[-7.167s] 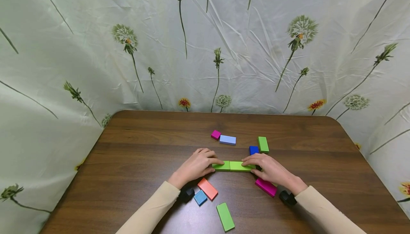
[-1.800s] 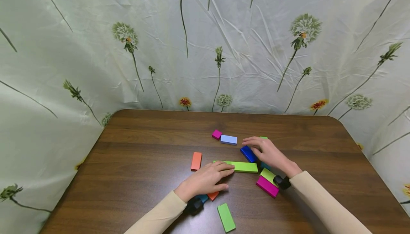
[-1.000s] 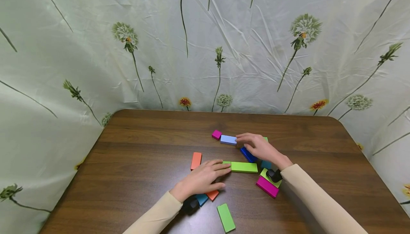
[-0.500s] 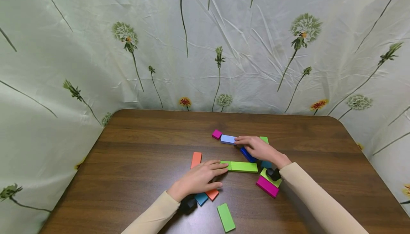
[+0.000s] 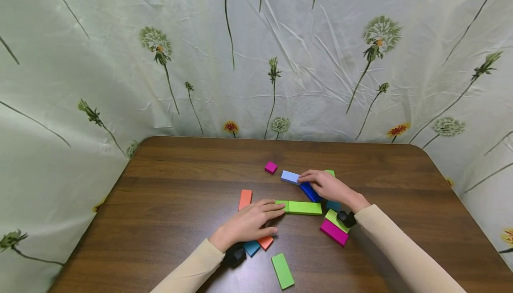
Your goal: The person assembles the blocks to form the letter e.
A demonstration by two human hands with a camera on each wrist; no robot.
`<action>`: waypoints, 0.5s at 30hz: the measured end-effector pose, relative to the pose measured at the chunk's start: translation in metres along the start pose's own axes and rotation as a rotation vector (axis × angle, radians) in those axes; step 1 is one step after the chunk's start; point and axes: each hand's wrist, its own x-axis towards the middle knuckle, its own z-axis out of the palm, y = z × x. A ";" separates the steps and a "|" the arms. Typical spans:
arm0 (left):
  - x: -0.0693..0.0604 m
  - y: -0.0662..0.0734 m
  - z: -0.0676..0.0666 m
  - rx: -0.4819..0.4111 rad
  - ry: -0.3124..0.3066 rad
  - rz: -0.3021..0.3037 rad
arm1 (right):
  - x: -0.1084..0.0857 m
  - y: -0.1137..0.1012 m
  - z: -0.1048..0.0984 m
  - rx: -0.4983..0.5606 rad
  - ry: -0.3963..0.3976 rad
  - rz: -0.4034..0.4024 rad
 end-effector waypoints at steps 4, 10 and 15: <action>0.000 0.000 0.000 0.000 -0.004 -0.003 | 0.000 0.001 0.001 0.005 0.006 -0.025; 0.000 0.000 0.000 -0.007 -0.003 -0.002 | 0.001 -0.001 0.001 0.008 -0.017 -0.005; 0.000 0.000 0.000 -0.012 0.003 0.003 | 0.000 -0.002 0.000 -0.002 -0.013 -0.004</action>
